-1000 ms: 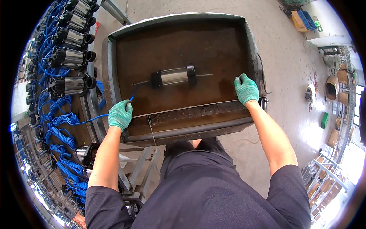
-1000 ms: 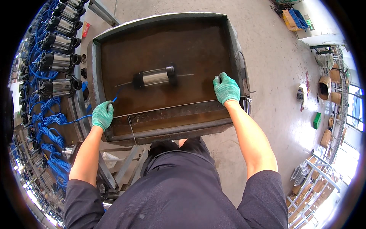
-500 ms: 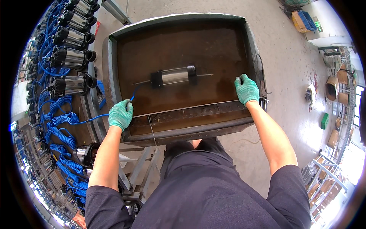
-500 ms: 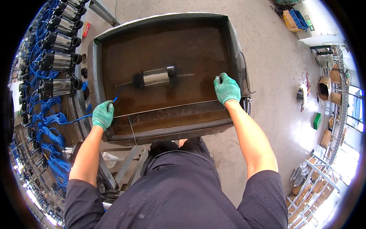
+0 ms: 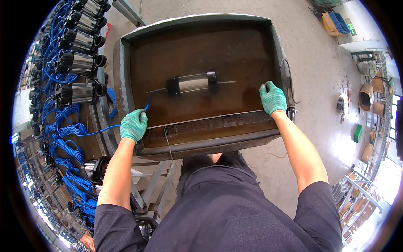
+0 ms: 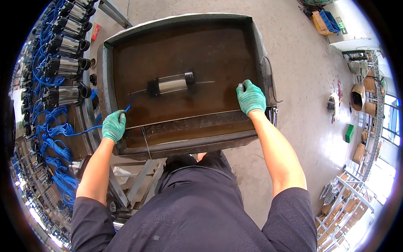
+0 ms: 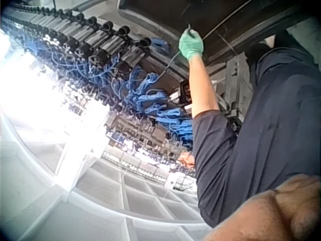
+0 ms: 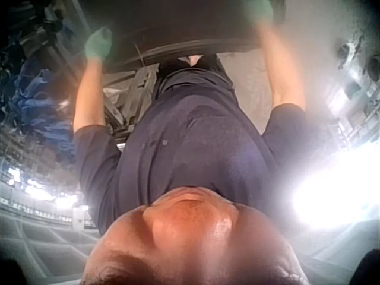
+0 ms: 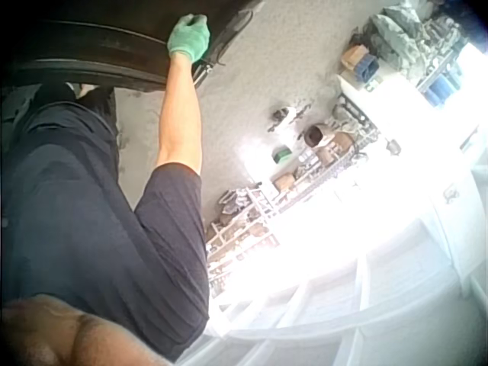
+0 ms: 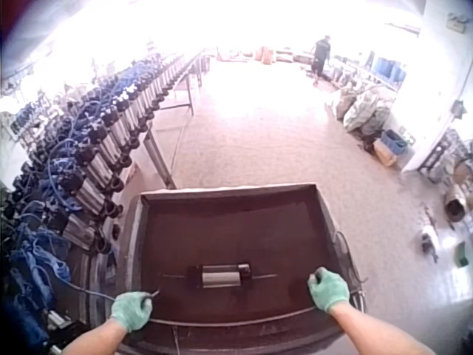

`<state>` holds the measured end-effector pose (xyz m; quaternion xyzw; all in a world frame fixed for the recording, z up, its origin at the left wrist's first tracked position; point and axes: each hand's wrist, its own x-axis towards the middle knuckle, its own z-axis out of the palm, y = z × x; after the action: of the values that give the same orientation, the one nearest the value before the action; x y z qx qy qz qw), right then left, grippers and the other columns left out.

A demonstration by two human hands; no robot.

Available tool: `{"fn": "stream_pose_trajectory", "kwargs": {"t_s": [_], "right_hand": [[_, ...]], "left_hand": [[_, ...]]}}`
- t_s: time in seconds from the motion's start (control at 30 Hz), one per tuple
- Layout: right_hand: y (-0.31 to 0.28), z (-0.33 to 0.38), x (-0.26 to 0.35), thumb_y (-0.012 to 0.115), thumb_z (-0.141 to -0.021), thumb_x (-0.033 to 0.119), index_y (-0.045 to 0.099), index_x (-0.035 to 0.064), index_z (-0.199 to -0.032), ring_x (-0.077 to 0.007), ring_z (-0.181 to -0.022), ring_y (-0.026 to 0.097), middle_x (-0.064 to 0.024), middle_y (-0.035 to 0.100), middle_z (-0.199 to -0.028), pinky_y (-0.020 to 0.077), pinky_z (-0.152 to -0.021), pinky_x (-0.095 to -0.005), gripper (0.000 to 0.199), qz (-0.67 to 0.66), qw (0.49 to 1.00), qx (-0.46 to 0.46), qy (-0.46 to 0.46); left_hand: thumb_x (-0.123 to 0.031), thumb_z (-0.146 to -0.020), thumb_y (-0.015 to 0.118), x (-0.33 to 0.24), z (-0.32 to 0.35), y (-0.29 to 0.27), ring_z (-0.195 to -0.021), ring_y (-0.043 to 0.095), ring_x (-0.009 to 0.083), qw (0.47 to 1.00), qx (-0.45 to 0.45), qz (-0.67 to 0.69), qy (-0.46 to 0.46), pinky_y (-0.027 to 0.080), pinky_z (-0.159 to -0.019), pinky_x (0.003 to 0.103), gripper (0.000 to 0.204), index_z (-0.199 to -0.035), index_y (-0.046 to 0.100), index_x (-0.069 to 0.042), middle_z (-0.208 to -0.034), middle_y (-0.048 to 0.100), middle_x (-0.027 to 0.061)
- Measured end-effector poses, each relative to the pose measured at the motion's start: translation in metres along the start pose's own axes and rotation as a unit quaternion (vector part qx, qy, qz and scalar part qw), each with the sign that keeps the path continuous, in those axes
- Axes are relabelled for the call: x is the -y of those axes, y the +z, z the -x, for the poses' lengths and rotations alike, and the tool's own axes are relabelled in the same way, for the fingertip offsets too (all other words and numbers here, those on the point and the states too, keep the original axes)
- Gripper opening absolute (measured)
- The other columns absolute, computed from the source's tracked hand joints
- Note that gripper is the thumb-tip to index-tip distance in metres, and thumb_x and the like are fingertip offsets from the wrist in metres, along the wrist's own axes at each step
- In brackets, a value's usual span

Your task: The person picks up a water pump from a rack, submerges it in a water tank, and then returns it to the rack among many other pumps.

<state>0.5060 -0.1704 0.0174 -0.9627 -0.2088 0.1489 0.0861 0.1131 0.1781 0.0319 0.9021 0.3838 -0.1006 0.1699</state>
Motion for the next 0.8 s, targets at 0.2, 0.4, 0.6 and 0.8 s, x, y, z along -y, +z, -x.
{"fn": "stream_pose_trajectory", "kwargs": {"t_s": [0.2,0.4,0.6,0.8], "right_hand": [[0.001,0.000,-0.001,0.055,-0.105,0.039,0.067,0.0091,-0.107,-0.0483,-0.097,0.069,-0.0257,0.074,-0.100,0.0564,-0.085,-0.0567,0.032,-0.006,1.000,-0.003,-0.003],[-0.001,-0.002,0.000,0.054,-0.105,0.040,0.067,0.0097,-0.110,-0.0488,-0.099,0.069,-0.0257,0.074,-0.101,0.0556,-0.087,-0.0572,0.033,-0.002,1.000,0.013,0.008],[0.003,-0.001,-0.003,0.056,-0.105,0.039,0.067,0.0091,-0.107,-0.0489,-0.097,0.068,-0.0257,0.073,-0.099,0.0546,-0.085,-0.0572,0.032,-0.015,1.000,-0.001,-0.020],[0.008,-0.001,-0.006,0.058,-0.105,0.038,0.068,0.0089,-0.107,-0.0485,-0.096,0.069,-0.0244,0.074,-0.098,0.0546,-0.082,-0.0560,0.031,-0.035,0.999,-0.005,-0.035]], "left_hand": [[-0.028,-0.102,0.058,0.001,0.000,0.002,-0.103,0.072,0.0408,1.000,-0.001,0.004,0.000,0.057,-0.095,0.049,0.030,-0.117,0.076,-0.010,-0.112,0.076,0.0189],[-0.029,-0.103,0.057,-0.003,0.000,-0.003,-0.105,0.071,0.0408,1.000,0.000,0.008,-0.004,0.057,-0.096,0.049,0.031,-0.118,0.076,-0.010,-0.113,0.076,0.0185],[-0.030,-0.103,0.055,-0.002,0.002,-0.004,-0.105,0.072,0.0407,1.000,0.001,-0.004,-0.008,0.057,-0.096,0.049,0.034,-0.119,0.076,-0.009,-0.114,0.076,0.0184],[-0.031,-0.103,0.055,-0.003,0.001,-0.005,-0.103,0.072,0.0407,1.000,0.010,-0.005,-0.020,0.057,-0.096,0.049,0.035,-0.119,0.076,-0.008,-0.113,0.076,0.0196]]}}
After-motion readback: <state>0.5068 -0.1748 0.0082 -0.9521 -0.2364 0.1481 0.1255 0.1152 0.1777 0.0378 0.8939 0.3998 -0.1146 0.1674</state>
